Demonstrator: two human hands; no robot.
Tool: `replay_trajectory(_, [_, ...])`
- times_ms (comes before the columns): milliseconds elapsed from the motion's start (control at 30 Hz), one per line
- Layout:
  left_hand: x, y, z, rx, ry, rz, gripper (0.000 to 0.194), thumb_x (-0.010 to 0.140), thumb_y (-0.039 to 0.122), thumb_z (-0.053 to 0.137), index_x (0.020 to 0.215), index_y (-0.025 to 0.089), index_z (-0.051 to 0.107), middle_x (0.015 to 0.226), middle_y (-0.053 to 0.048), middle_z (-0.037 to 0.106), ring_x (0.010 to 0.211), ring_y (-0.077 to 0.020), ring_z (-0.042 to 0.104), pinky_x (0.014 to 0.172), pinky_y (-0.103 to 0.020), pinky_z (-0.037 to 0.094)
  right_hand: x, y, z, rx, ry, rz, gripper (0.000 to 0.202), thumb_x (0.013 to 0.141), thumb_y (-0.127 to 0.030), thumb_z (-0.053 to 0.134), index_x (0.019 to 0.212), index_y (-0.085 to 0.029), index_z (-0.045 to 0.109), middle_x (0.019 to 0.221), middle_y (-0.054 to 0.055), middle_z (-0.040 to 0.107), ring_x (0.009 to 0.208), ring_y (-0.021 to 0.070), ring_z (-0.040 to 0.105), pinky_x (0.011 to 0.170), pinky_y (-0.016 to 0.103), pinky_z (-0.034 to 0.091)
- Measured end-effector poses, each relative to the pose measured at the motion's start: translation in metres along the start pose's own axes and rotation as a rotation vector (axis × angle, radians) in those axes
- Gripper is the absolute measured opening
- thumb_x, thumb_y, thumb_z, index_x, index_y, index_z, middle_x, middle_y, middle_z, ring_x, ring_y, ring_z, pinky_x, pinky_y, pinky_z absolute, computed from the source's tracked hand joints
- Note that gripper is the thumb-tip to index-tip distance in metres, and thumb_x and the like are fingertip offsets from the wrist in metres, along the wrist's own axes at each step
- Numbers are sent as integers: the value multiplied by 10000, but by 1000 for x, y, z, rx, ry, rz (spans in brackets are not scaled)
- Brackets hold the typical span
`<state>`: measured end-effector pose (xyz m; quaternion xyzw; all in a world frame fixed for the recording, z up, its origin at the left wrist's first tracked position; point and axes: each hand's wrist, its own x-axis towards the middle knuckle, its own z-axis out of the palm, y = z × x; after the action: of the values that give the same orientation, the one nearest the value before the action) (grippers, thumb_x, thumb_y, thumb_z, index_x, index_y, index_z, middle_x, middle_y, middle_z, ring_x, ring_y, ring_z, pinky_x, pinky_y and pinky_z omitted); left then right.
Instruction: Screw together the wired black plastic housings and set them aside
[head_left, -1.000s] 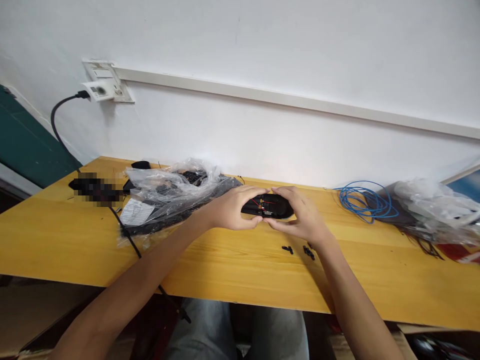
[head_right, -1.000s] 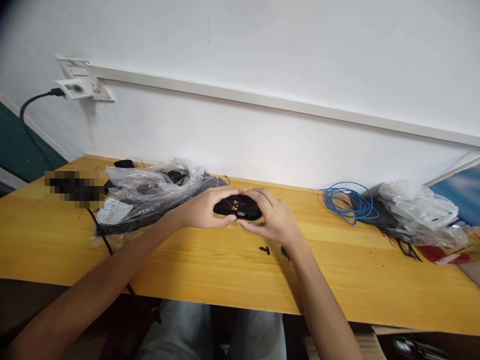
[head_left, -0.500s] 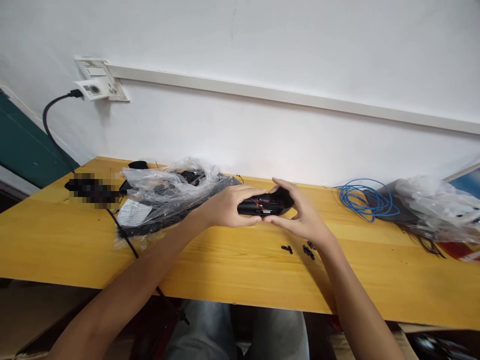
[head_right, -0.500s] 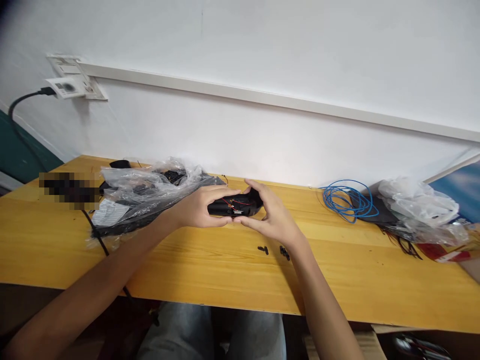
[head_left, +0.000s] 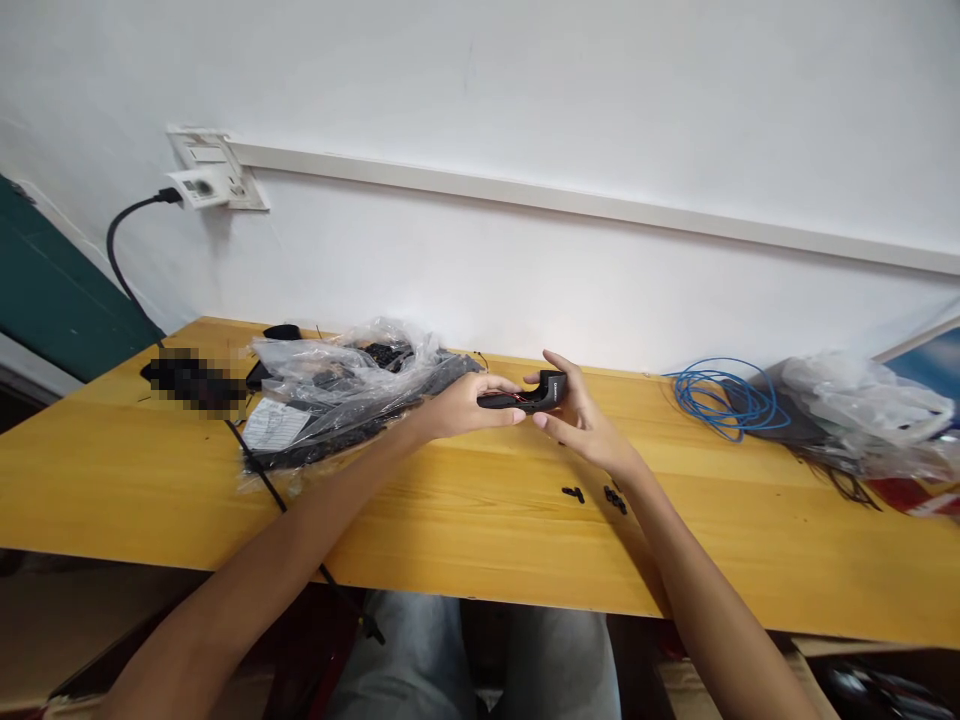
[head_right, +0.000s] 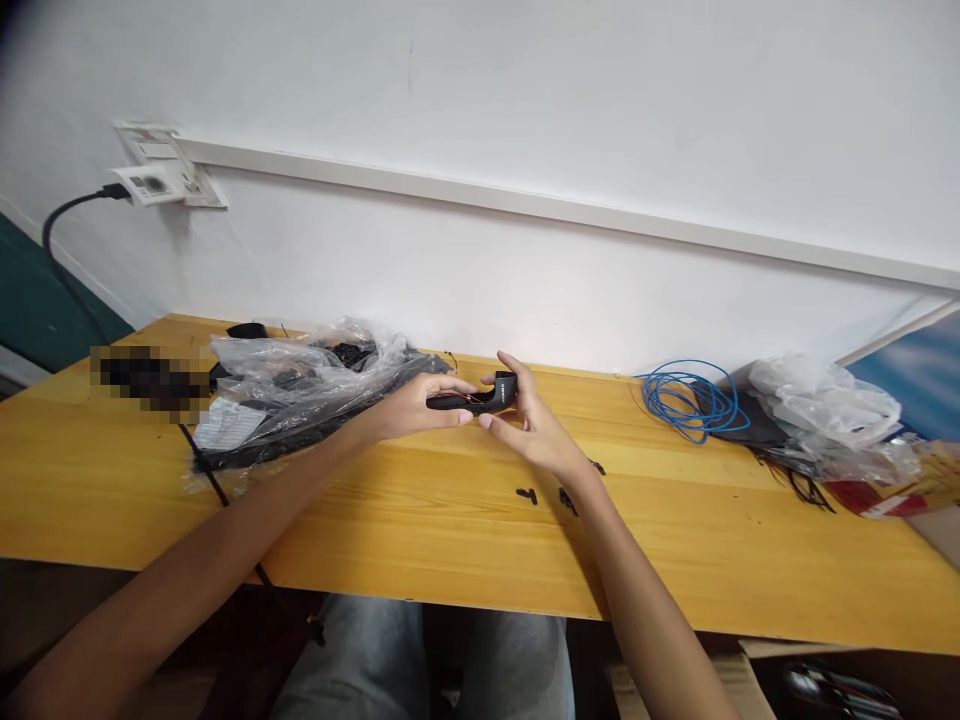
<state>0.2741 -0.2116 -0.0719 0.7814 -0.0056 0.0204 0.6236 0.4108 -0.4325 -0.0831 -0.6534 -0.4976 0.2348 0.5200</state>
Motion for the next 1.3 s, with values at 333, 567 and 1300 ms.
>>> replay_trajectory(333, [0, 1, 4, 19, 78, -38, 396, 966, 376, 781, 1261, 115, 751, 1354, -177, 788, 1278, -326, 732, 1173, -498, 554, 5, -3, 7, -406, 216, -194, 756, 1037, -504, 708, 1697, -383, 359, 1575, 162, 480, 1437, 351, 566, 1190, 648, 535])
replay_trajectory(567, [2, -4, 2, 24, 108, -52, 451, 941, 406, 789, 1289, 124, 743, 1383, -172, 776, 1317, -339, 720, 1195, -496, 548, 7, -7, 8, -510, 289, -278, 715, 1012, -481, 754, 1658, -416, 454, 1563, 146, 479, 1531, 368, 486, 1224, 681, 531])
replay_trajectory(1300, [-10, 7, 1, 533, 325, 613, 571, 901, 286, 785, 1438, 179, 624, 1340, -165, 764, 1210, -302, 748, 1068, -454, 593, 6, -17, 6, -255, 199, -418, 788, 991, -267, 792, 1675, -392, 422, 1631, 113, 540, 1555, 310, 536, 1340, 587, 452])
